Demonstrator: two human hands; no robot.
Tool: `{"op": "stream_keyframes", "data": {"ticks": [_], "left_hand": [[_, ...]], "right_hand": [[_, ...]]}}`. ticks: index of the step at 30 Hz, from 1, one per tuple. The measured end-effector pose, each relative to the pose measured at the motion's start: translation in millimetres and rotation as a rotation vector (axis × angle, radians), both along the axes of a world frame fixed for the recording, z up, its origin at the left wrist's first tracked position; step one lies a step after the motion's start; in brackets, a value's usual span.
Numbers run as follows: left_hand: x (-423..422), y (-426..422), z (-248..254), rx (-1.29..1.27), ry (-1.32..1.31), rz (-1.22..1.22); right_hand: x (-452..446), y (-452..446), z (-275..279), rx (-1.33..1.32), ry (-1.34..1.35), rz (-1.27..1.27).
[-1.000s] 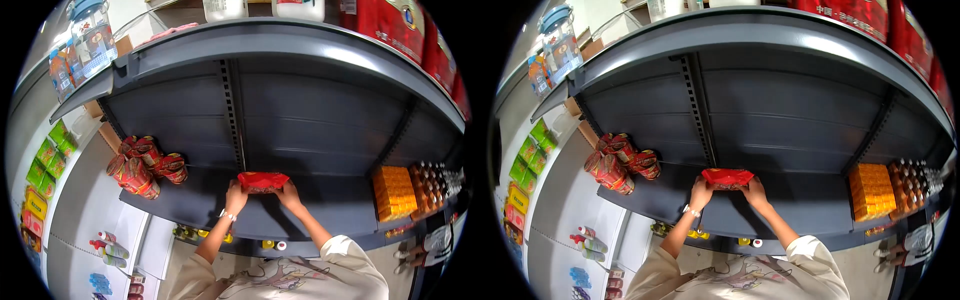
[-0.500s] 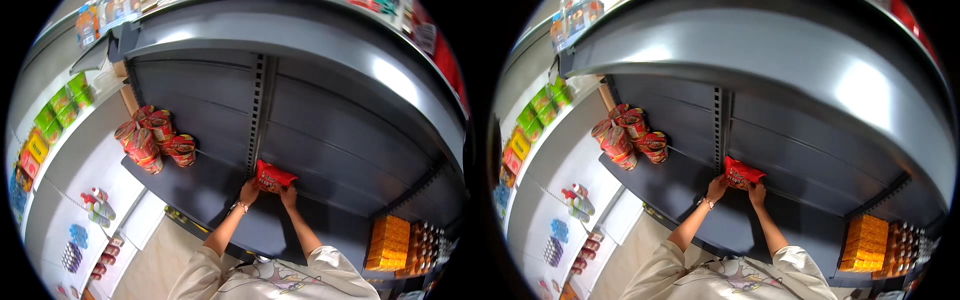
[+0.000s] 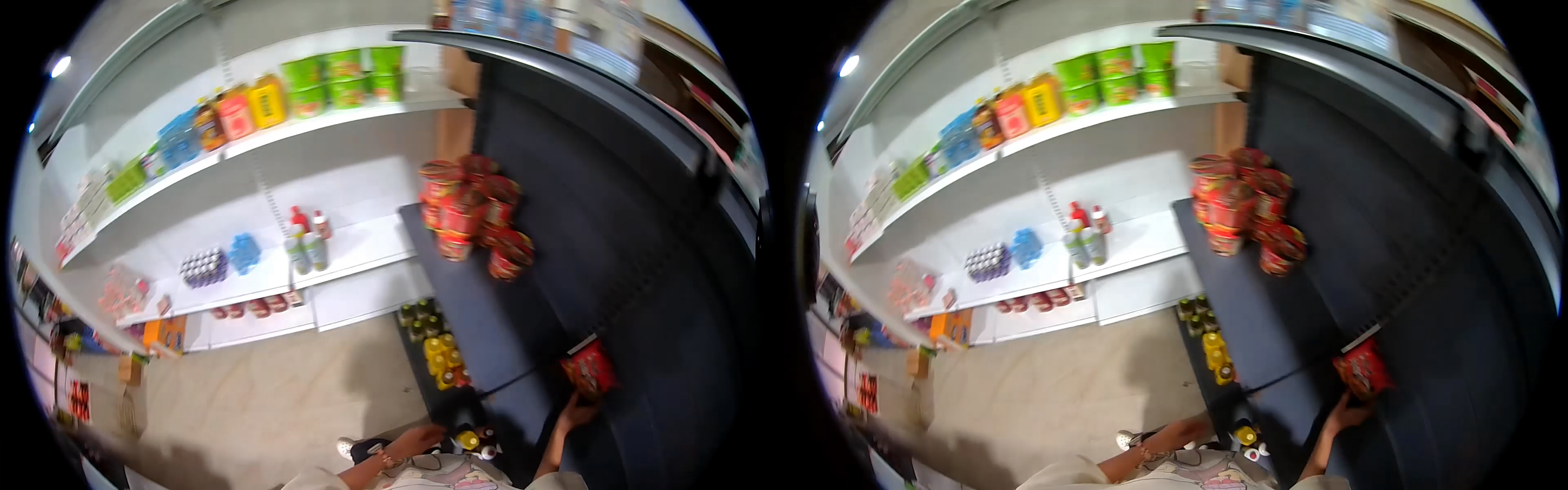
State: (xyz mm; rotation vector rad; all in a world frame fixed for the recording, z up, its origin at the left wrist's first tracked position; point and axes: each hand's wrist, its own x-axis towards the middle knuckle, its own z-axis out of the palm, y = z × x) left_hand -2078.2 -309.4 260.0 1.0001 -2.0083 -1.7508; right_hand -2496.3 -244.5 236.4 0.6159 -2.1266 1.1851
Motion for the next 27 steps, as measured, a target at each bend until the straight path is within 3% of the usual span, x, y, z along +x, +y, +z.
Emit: {"op": "stream_keyframes", "data": {"ticks": [2,3,4,6,8,9,12,14,16,18,20,22,25,27], "left_hand": [[61,9,-22,0.079,-0.071,0.071],[86,10,-13,0.127,-0.114,0.122],[110,10,-8,0.178,-0.155,0.174],[152,7,-7,0.093,-0.208,0.267],[181,4,18,0.043,-0.322,0.347],[197,2,-3,-0.064,-0.288,0.354],[248,1,34,-0.230,-0.363,0.390],[288,5,54,-0.199,-0.350,0.469],[326,26,56,-0.152,-0.309,0.616],[363,40,54,-0.132,-0.223,0.807],[392,59,51,-0.102,-0.252,0.961],[424,69,34,-0.133,-0.361,1.031],[452,77,20,-0.043,-0.299,1.120],[474,67,14,-0.047,-0.310,1.149]], "right_hand": [[47,-21,42,-0.038,-0.084,-0.056],[49,-32,19,-0.026,0.183,-0.160],[78,-48,41,-0.051,0.184,0.040],[133,-99,40,0.008,0.048,-0.032],[231,-144,87,-0.103,0.111,0.335],[276,-167,94,-0.123,0.057,0.486],[424,-215,111,-0.117,-0.082,0.935],[522,-235,105,-0.150,-0.137,1.162],[610,-225,135,-0.080,-0.297,1.452],[659,-240,150,-0.199,0.115,1.425],[697,-247,186,-0.413,-0.199,1.490],[717,-264,195,-0.443,-0.754,1.730],[755,-288,179,-0.196,-0.159,1.720],[784,-308,167,0.082,-0.603,1.746]]}}
